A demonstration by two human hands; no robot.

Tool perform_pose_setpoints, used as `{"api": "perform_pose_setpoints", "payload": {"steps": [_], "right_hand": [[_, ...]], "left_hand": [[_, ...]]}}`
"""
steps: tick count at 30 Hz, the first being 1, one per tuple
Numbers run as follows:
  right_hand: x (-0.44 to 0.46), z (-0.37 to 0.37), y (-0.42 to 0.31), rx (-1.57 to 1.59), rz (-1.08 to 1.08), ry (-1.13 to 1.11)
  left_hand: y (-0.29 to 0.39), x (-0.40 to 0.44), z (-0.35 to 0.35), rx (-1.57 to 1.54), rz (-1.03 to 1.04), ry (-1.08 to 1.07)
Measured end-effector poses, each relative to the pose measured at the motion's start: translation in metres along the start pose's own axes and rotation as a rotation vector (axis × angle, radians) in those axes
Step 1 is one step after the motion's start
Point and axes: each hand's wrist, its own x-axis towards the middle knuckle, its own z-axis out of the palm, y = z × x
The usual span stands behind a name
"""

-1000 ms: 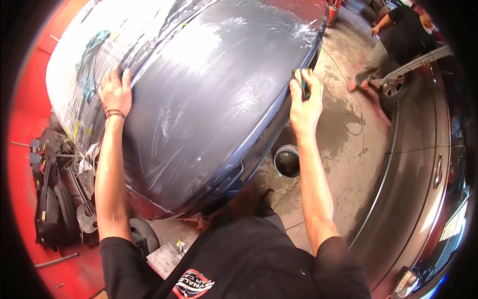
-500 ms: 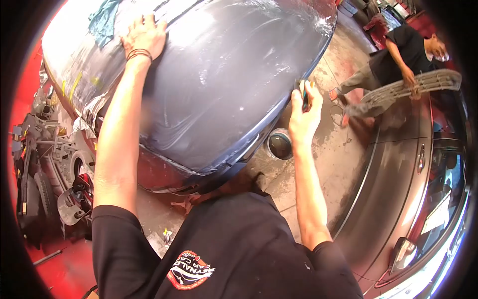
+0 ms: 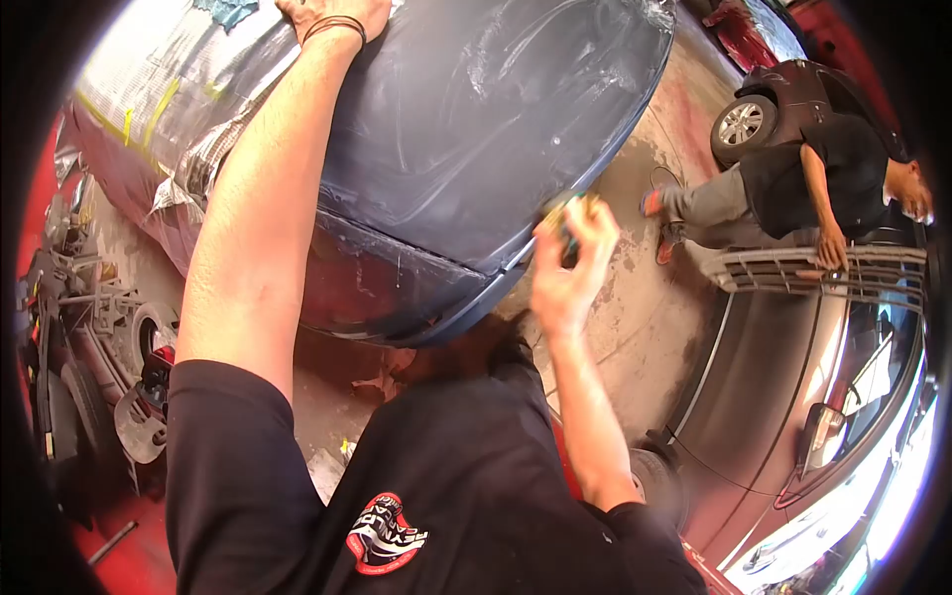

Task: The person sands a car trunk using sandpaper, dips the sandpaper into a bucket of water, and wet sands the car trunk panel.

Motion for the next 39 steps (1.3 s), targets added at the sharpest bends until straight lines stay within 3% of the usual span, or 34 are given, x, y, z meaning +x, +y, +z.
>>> {"api": "perform_pose_setpoints", "payload": {"steps": [1,3,6,9,11,14,17,19,21,23,25,26,29,37,39], "right_hand": [[-0.021,0.000,-0.011,-0.006,-0.076,-0.044],[-0.050,0.003,-0.026,0.073,-0.031,-0.110],[-0.028,-0.003,-0.019,-0.017,-0.150,-0.114],[-0.016,0.003,-0.011,0.043,-0.011,-0.006],[-0.020,0.008,-0.030,0.039,-0.031,-0.001],[-0.044,0.001,-0.050,0.007,-0.128,-0.197],[-0.012,-0.004,-0.014,-0.038,-0.193,-0.115],[0.024,-0.005,0.014,-0.042,0.065,0.062],[0.053,-0.012,0.047,0.116,0.494,0.102],[0.050,-0.003,0.066,0.455,0.534,0.168],[0.024,0.010,0.050,0.586,0.557,0.148],[-0.002,0.020,0.046,0.422,0.522,0.143],[-0.041,0.017,0.002,0.445,0.500,0.073],[0.083,0.008,0.090,0.639,0.779,0.167],[0.077,0.003,0.076,0.577,0.715,0.116]], "left_hand": [[-0.002,0.000,0.000,0.001,-0.002,-0.001],[-0.002,-0.002,0.001,-0.001,-0.004,-0.004],[-0.001,-0.003,0.004,-0.007,-0.003,-0.008],[-0.001,-0.004,0.005,-0.005,-0.003,-0.010],[-0.002,-0.003,0.006,-0.005,-0.007,-0.014],[-0.002,-0.003,0.006,-0.003,-0.015,-0.017],[-0.004,-0.001,0.006,0.001,-0.016,-0.014],[-0.002,0.002,0.010,0.005,-0.021,-0.016],[-0.002,0.003,0.013,0.023,-0.025,-0.022],[-0.004,0.005,0.015,0.061,-0.033,-0.022],[-0.005,0.006,0.007,0.052,-0.024,-0.093],[-0.005,0.006,0.004,0.051,-0.018,-0.130],[-0.011,0.010,0.013,0.071,0.005,-0.122],[-0.022,0.010,0.029,0.033,0.002,-0.069],[-0.023,0.009,0.027,0.026,0.002,-0.063]]}}
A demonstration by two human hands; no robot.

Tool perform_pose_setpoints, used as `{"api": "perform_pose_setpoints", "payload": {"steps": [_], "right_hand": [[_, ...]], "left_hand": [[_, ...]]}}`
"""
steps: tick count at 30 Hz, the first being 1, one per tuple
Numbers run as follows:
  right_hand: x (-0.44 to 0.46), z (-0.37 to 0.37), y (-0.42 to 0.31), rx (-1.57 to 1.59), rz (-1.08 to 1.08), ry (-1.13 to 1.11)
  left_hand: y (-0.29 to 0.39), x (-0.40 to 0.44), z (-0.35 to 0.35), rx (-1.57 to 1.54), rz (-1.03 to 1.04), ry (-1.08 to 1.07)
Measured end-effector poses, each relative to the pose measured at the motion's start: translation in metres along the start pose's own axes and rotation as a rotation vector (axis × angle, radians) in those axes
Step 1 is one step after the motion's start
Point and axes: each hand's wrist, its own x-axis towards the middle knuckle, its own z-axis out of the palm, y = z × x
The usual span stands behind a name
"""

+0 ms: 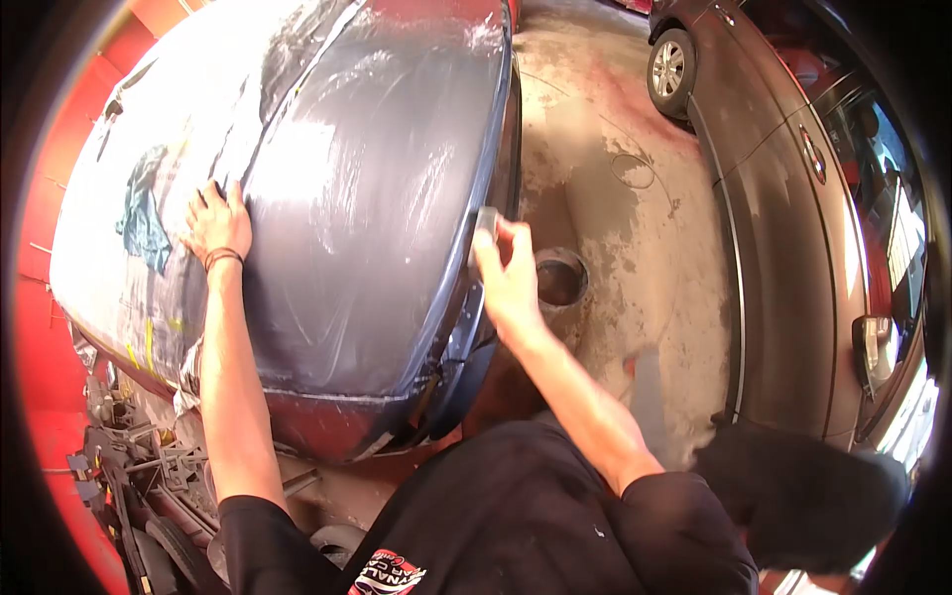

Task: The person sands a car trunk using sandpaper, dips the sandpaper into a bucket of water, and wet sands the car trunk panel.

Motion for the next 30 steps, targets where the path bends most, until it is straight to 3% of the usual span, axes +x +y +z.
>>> {"api": "perform_pose_setpoints", "payload": {"steps": [4,6,8,10,12,15,18,20,27,29,30], "right_hand": [[-0.035,-0.006,0.001,-0.021,-0.120,-0.084],[0.001,-0.010,0.008,-0.102,-0.315,-0.066],[0.053,-0.020,-0.002,-0.140,-0.206,-0.105],[0.092,-0.023,-0.012,-0.243,-0.306,-0.064],[0.093,-0.025,-0.019,-0.434,-0.436,-0.045],[0.058,-0.039,-0.024,-0.344,-0.546,-0.183],[0.025,-0.083,-0.011,-0.303,-0.346,-0.455],[0.010,-0.123,0.003,-0.418,-0.220,-0.468],[-0.049,-0.340,0.076,-0.669,0.138,-0.182],[-0.075,-0.410,0.108,-0.753,0.416,-0.121],[-0.077,-0.422,0.108,-0.758,0.417,-0.111]], "left_hand": [[0.000,-0.001,-0.002,0.028,0.006,0.013],[0.000,-0.002,-0.004,0.031,0.009,0.019],[-0.002,-0.003,-0.004,0.024,0.020,0.038],[-0.005,-0.003,-0.004,-0.024,0.033,0.031],[-0.010,0.000,0.003,-0.036,0.048,0.054],[-0.013,-0.001,0.004,-0.040,0.028,0.043],[-0.015,-0.002,0.007,0.006,0.039,0.090],[-0.018,-0.001,0.009,0.007,0.031,0.085],[-0.020,0.002,0.008,0.046,-0.003,0.047],[-0.019,0.005,0.007,0.055,-0.015,0.027],[-0.020,0.006,0.007,0.066,-0.021,0.013]]}}
